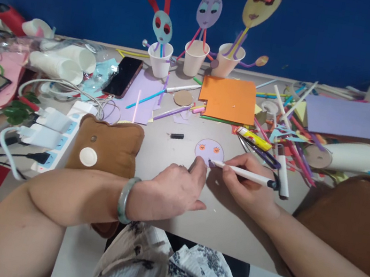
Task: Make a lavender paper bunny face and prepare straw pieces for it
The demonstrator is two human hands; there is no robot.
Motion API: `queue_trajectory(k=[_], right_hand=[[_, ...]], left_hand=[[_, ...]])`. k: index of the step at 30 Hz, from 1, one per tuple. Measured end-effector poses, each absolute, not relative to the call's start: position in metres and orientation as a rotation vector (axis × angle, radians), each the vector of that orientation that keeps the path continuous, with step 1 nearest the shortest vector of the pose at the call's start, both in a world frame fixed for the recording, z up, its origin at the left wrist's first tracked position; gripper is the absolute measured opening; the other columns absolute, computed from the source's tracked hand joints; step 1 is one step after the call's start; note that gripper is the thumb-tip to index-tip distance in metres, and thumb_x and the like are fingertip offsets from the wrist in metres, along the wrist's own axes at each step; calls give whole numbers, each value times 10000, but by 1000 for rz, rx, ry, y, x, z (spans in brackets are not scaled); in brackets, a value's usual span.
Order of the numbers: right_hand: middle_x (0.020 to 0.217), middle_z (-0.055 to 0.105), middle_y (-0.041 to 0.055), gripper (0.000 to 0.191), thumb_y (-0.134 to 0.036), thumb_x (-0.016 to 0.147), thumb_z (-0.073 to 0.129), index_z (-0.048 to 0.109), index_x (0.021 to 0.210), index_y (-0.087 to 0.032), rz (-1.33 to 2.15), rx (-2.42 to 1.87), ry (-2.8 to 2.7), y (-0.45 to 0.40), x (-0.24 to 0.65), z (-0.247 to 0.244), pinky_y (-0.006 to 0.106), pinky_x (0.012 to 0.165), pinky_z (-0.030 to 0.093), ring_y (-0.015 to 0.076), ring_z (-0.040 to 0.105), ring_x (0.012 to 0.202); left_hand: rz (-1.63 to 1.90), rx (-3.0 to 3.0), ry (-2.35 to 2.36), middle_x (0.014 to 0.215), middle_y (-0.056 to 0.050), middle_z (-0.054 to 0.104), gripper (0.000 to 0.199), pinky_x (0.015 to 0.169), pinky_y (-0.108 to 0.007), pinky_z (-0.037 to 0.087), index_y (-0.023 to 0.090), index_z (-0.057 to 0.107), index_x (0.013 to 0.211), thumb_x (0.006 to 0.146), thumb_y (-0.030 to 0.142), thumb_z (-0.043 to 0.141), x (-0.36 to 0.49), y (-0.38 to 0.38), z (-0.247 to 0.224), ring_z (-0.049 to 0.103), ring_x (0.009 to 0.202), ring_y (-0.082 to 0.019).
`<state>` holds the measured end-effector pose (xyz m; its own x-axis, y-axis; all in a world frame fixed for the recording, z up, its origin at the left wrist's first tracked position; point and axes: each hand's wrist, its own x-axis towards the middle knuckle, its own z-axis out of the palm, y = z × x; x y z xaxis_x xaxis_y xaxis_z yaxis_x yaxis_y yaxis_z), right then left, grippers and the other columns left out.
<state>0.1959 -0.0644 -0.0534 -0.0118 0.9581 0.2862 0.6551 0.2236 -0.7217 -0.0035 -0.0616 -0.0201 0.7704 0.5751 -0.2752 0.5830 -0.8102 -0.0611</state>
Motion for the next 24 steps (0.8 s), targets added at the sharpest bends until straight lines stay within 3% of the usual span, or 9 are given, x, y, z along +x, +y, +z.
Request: queue_trajectory(k=[24], right_hand=[[587, 642, -13, 114, -308, 840, 648, 577, 768, -257, 513, -1505, -1750, -64, 196, -52, 313, 474, 435, 157, 548, 458]], left_hand=[[-459, 2938, 941, 1528, -342, 415, 858, 574, -291, 464, -8, 376, 1536, 981, 640, 461, -4, -61, -18, 705, 738, -186]])
